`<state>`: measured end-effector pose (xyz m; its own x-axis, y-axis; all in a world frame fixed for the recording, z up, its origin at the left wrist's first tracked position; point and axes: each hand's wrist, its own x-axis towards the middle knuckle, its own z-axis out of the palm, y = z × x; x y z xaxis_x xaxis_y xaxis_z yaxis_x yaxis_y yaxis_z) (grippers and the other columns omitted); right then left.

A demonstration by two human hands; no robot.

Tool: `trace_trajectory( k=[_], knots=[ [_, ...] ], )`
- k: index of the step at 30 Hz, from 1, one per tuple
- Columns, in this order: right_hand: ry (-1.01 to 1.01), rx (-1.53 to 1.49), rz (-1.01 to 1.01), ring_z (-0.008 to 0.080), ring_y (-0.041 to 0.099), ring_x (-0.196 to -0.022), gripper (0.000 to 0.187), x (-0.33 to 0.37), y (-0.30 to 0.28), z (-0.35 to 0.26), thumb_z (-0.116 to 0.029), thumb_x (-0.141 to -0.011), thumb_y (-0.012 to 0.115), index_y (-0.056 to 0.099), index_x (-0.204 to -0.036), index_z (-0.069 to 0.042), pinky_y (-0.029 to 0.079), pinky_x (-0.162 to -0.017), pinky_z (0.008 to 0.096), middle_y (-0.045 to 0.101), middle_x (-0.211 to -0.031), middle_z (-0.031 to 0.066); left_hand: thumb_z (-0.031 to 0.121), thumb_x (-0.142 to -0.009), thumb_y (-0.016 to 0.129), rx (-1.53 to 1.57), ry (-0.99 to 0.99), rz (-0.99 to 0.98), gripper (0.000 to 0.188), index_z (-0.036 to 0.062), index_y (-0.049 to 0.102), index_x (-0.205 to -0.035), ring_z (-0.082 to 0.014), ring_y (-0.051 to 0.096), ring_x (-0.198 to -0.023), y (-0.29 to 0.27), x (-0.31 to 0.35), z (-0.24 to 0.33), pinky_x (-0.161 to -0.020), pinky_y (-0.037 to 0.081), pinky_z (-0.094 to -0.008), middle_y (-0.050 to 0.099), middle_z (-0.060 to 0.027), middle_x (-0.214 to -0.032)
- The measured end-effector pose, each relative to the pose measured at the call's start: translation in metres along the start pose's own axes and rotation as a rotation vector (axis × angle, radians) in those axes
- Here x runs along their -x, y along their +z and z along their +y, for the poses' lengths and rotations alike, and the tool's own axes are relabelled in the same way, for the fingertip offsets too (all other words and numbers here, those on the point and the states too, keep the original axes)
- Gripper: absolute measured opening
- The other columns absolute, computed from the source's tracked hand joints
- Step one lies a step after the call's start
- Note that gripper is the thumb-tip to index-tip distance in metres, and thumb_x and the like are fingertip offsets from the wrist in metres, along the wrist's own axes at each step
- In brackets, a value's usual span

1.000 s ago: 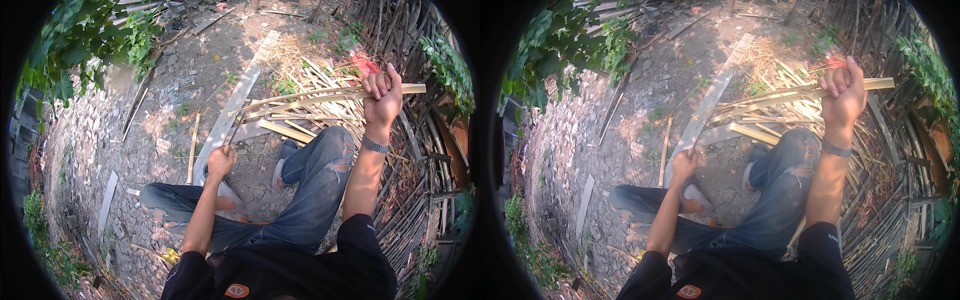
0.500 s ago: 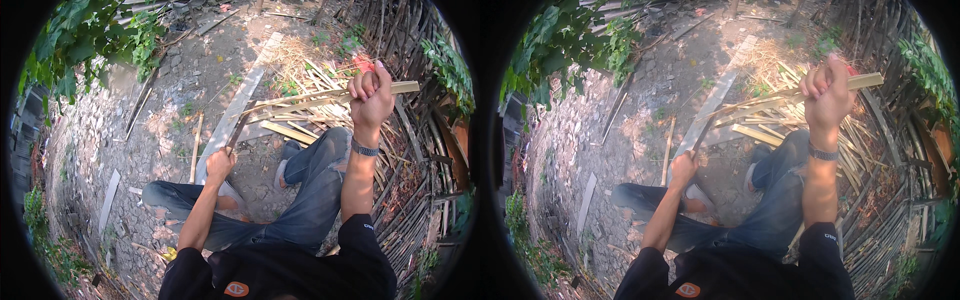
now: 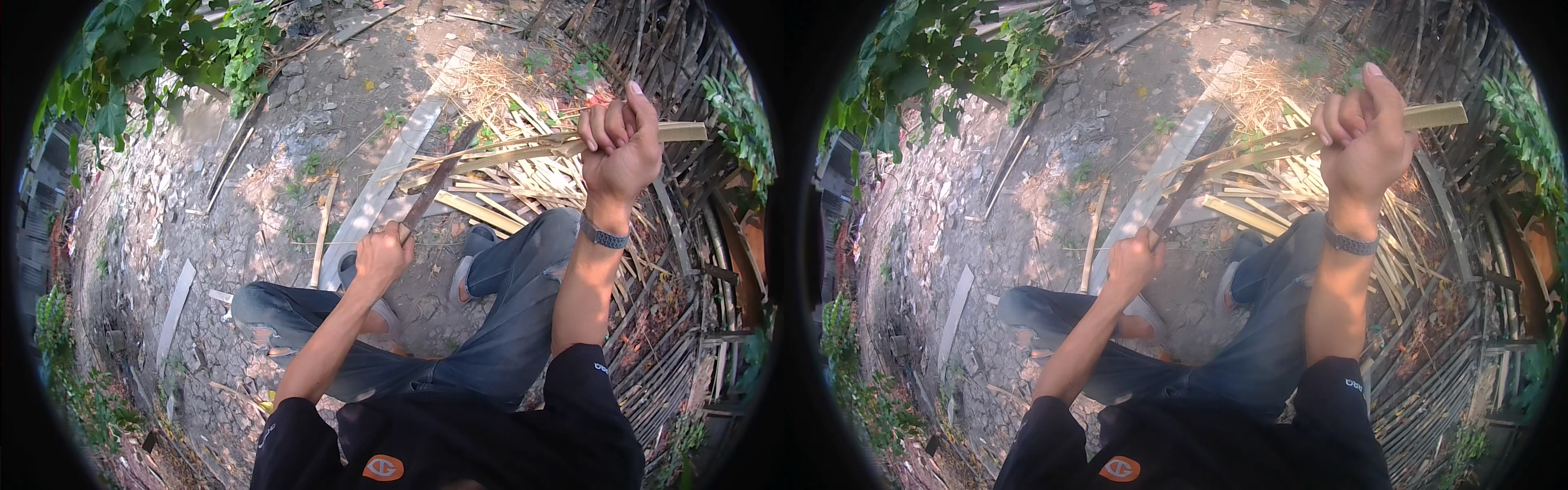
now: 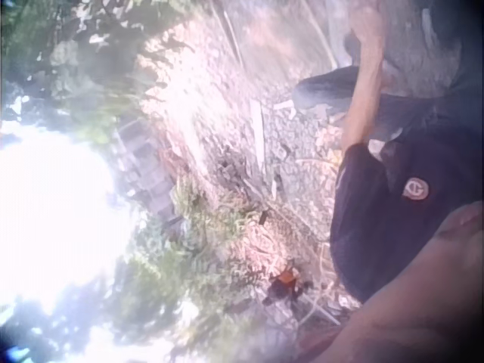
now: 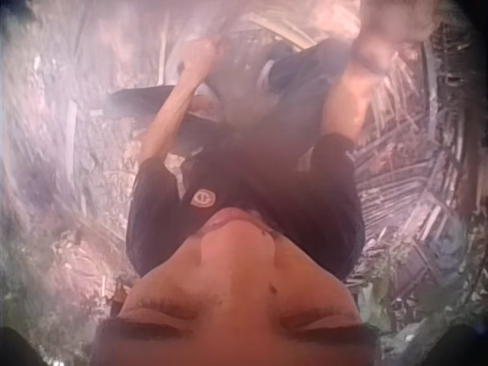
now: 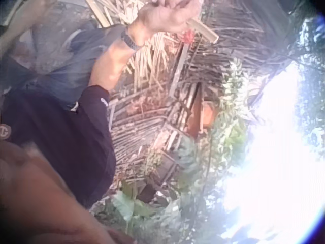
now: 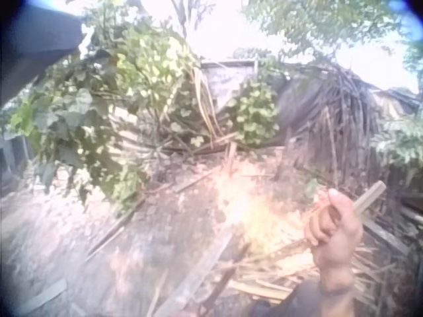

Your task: The person sits on the ground and uses a machete to split a bamboo pole into thin strips. They repeatedly position the bamboo, strike it with a wooden mallet to drive the blade through, and separate the resulting strips.

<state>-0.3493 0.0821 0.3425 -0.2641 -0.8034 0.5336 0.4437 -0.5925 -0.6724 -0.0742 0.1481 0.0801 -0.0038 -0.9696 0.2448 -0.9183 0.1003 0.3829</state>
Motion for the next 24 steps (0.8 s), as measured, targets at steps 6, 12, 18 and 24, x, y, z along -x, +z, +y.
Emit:
trace_trajectory(
  k=[6, 12, 18, 24],
  knots=[
    [0.015, -0.073, -0.055, 0.0104, 0.024, -0.041, 0.043, -0.005, 0.005, 0.010, -0.018, -0.098, 0.057, 0.036, -0.060, -0.014, 0.026, -0.042, 0.0310, 0.023, -0.050, -0.0031, 0.029, -0.083, 0.074, -0.112, -0.071, -0.012, 0.029, 0.0021, 0.063, -0.083, -0.0410, 0.070, -0.062, 0.035, -0.010, -0.106, -0.061, 0.057, -0.0527, 0.068, -0.0217, -0.065],
    [-0.014, -0.044, -0.063, 0.0106, 0.026, -0.044, 0.042, -0.010, 0.004, -0.003, -0.019, -0.099, 0.055, 0.037, -0.062, -0.014, 0.028, -0.047, 0.0302, 0.023, -0.052, -0.0032, 0.029, -0.082, 0.074, 0.076, 0.104, 0.064, 0.030, 0.0011, 0.067, -0.087, -0.0418, 0.072, -0.068, -0.027, 0.000, 0.025, -0.064, 0.058, -0.0514, 0.069, -0.0232, -0.069],
    [-0.162, -0.075, -0.105, 0.0092, 0.023, -0.045, 0.044, -0.022, -0.018, -0.071, -0.014, -0.098, 0.052, 0.030, -0.060, -0.018, 0.026, -0.048, 0.0283, 0.023, -0.052, -0.0044, 0.026, -0.084, 0.067, 0.019, -0.332, -0.175, 0.034, -0.0063, 0.072, -0.093, -0.0446, 0.072, -0.083, 0.020, -0.001, -0.115, -0.076, 0.057, -0.0510, 0.070, -0.0311, -0.084],
    [-0.209, -0.176, -0.024, 0.0099, 0.024, -0.046, 0.045, -0.064, -0.068, -0.102, -0.005, -0.094, 0.055, 0.028, -0.060, -0.019, 0.029, -0.050, 0.0272, 0.023, -0.053, -0.0040, 0.032, -0.082, 0.069, 0.202, -0.298, -0.106, 0.038, -0.0056, 0.071, -0.087, -0.0459, 0.070, -0.085, -0.051, -0.033, -0.028, -0.079, 0.055, -0.0518, 0.069, -0.0322, -0.083]
  ],
)
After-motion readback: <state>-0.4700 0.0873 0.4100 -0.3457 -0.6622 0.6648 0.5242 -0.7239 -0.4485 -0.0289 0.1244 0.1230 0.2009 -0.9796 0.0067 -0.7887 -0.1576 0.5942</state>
